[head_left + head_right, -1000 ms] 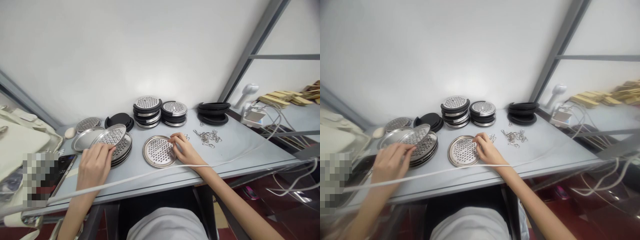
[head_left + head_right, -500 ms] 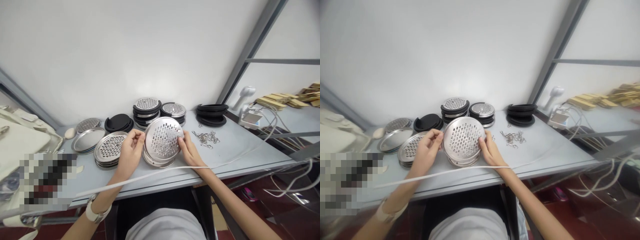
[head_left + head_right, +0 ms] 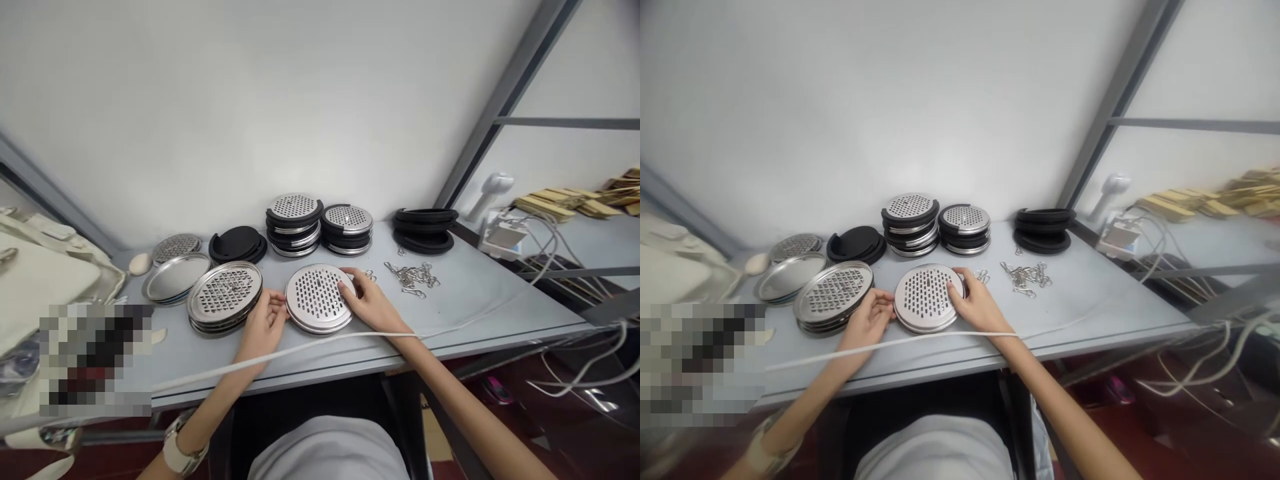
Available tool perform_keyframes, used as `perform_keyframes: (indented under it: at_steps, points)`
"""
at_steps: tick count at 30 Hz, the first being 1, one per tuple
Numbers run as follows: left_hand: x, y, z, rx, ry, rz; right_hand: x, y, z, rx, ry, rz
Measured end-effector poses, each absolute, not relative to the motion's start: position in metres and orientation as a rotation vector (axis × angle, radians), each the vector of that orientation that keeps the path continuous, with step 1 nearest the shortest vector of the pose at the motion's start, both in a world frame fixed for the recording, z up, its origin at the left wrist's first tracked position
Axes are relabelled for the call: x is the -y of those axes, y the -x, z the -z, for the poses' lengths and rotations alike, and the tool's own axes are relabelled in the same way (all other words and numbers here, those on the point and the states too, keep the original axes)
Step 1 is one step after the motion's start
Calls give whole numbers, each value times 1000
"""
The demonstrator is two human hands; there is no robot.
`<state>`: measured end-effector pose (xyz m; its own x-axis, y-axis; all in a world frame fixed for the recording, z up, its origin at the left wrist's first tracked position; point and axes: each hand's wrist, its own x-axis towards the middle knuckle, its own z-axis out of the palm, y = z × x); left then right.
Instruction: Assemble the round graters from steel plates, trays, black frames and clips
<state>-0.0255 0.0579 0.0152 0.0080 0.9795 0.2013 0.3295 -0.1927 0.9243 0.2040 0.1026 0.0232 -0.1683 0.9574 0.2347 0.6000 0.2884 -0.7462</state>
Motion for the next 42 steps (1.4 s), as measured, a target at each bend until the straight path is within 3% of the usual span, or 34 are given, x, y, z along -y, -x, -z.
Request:
perform_keyframes:
  at_steps: [16,42]
  points:
    - [-41,18,-17,-1705,-2041,-1110,-98,-201,-24,2138,1499,-342]
    - [-34,14,-22,-1820,-2077,-975,-98,-202,-22,2139,1443,-444]
